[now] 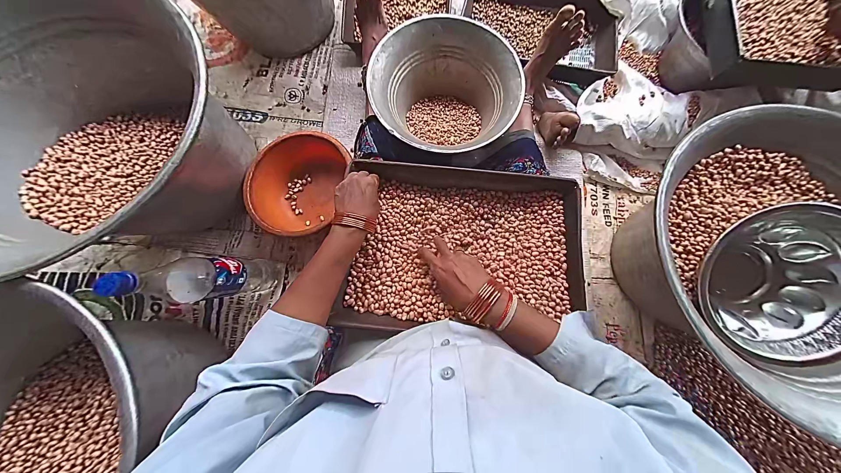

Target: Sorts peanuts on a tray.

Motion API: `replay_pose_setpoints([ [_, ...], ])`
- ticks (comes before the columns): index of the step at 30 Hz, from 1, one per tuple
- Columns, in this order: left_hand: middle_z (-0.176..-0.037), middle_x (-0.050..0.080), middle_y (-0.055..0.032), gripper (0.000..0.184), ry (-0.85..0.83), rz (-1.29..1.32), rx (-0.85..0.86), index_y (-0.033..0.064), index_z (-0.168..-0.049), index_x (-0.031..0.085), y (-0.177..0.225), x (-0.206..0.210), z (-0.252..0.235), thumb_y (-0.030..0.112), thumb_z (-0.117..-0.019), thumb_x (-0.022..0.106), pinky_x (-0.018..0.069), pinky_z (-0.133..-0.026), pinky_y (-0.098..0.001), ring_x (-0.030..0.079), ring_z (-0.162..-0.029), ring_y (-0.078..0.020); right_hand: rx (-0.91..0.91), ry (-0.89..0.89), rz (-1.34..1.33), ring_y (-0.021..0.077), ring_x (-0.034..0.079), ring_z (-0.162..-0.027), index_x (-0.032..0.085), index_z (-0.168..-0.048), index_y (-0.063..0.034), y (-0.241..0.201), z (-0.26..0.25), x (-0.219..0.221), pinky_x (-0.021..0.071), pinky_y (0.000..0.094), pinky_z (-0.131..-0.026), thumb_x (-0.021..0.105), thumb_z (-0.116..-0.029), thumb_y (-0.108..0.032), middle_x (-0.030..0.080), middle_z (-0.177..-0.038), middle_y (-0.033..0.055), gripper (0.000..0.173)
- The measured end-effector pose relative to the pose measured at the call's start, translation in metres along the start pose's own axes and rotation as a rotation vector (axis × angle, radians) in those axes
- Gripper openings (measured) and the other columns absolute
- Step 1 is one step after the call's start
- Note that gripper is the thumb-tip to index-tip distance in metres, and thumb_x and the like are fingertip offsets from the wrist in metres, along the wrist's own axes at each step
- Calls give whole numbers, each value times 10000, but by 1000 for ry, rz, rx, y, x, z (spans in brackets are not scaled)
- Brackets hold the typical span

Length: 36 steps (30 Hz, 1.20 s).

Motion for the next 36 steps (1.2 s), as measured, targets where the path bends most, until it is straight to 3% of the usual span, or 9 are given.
replay_pose_setpoints([
  [3,-1179,697,-251,210,12,-4,1,-30,-1119,725,0,0,1,-12,-972,575,526,-929,-632,647,-1175,-457,-271,175,-198,305,725,-945,669,-1328,-133,11,1,-25,584,534,-809,641,-986,-123,727,-1176,129,343],
  [6,-1165,702,-245,222,76,38,34,-21,-1111,737,-4,4,1,1,-966,570,526,-930,-633,658,-1154,-449,-163,494,-87,300,734,-896,762,-1052,-102,59,-5,-63,585,534,-766,646,-965,-96,754,-974,103,146],
  [11,-1071,723,-192,206,136,459,-14,52,-1064,754,-13,-8,3,99,-975,574,515,-910,-619,694,-1010,-378,133,483,92,369,726,-965,794,-1034,-141,113,-24,-73,539,603,-761,673,-962,-205,765,-1015,138,154],
  [15,-830,666,-61,281,-71,883,31,30,-1036,682,3,-15,3,154,-1080,434,567,-636,-315,644,-651,-111,137,495,96,389,718,-930,771,-1019,-86,119,-33,-52,539,601,-737,705,-942,-208,742,-988,171,158],
  [19,-921,718,-130,169,-196,623,267,78,-1126,725,70,-21,19,170,-1022,628,535,-785,-520,662,-783,-263,134,518,60,387,721,-939,771,-1094,-109,117,-36,-46,546,598,-746,687,-954,-215,744,-1004,166,195],
  [24,-1120,721,-195,255,-152,360,468,62,-1214,730,126,15,22,97,-1018,570,547,-923,-574,706,-1050,-376,199,420,-24,378,716,-994,753,-1101,-104,124,-33,-50,540,611,-777,699,-950,-254,746,-1052,156,219],
  [28,-1150,699,-214,296,-144,270,449,55,-1297,679,136,29,25,95,-1029,559,555,-890,-578,704,-1041,-403,187,424,-156,340,714,-906,727,-1107,-121,140,-32,-52,532,584,-751,690,-941,-282,742,-943,124,235],
  [32,-1169,705,-210,305,-133,287,426,56,-1297,674,131,32,23,101,-1006,596,546,-907,-588,702,-1059,-398,8,554,-447,264,639,-754,622,-1085,-59,146,-24,-64,494,491,-663,643,-885,-94,652,-852,115,204],
  [36,-1158,714,-190,272,-137,295,431,67,-1252,687,129,34,19,137,-996,628,544,-922,-589,702,-1075,-384,-126,248,-255,310,665,-834,691,-1083,-36,143,-18,-66,522,533,-769,663,-937,-97,689,-906,155,161],
])
Point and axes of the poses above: each hand's wrist, its own z-axis away from the middle knuckle, its own x-axis out of the palm, y = z × x, the point moved 2 cm from there along -z, towards the middle knuckle
